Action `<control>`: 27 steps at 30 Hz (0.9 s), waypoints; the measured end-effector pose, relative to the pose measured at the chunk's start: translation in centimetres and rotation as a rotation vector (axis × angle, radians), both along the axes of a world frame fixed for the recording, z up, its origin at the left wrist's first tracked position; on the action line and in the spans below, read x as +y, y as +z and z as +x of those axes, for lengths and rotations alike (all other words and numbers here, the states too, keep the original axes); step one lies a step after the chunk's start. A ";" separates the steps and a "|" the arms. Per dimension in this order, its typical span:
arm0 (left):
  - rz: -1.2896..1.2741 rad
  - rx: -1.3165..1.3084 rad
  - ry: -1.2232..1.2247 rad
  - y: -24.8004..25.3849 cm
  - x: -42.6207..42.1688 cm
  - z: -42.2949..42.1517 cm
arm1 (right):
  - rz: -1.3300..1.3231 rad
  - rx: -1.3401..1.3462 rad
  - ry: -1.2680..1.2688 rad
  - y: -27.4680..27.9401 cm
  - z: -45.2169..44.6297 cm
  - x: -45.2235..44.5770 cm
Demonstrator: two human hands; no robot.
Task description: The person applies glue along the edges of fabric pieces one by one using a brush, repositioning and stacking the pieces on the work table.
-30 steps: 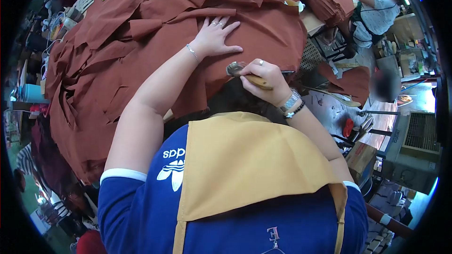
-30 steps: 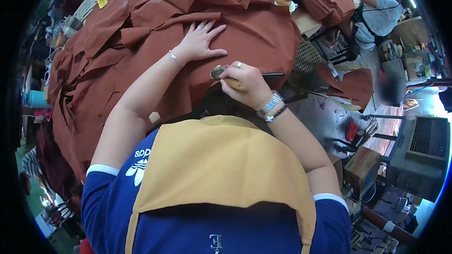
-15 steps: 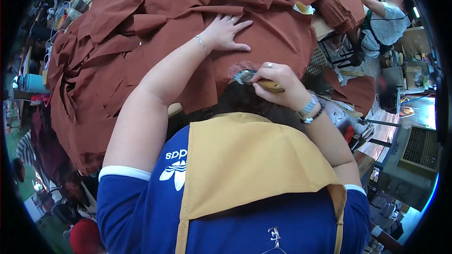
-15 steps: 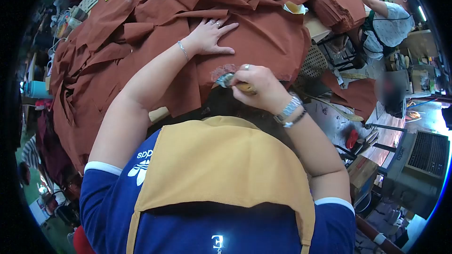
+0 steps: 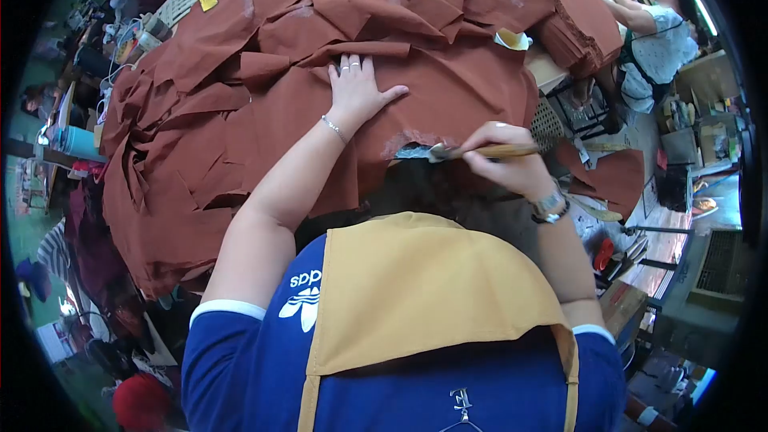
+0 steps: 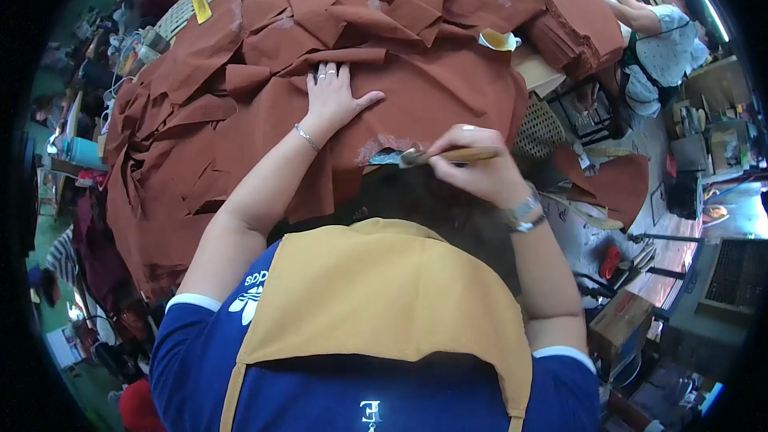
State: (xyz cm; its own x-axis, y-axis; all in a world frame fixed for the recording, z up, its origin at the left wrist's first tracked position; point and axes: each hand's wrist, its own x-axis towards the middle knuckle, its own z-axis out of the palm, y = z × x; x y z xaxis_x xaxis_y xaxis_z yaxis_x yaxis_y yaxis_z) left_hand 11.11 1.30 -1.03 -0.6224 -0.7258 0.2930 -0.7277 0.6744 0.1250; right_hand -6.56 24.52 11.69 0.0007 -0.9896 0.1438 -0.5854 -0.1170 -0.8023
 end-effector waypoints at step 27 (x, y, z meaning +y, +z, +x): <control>0.235 2.150 0.557 17.4 13.8 36.2 | -0.475 -0.554 -0.038 2.3 -7.7 -12.0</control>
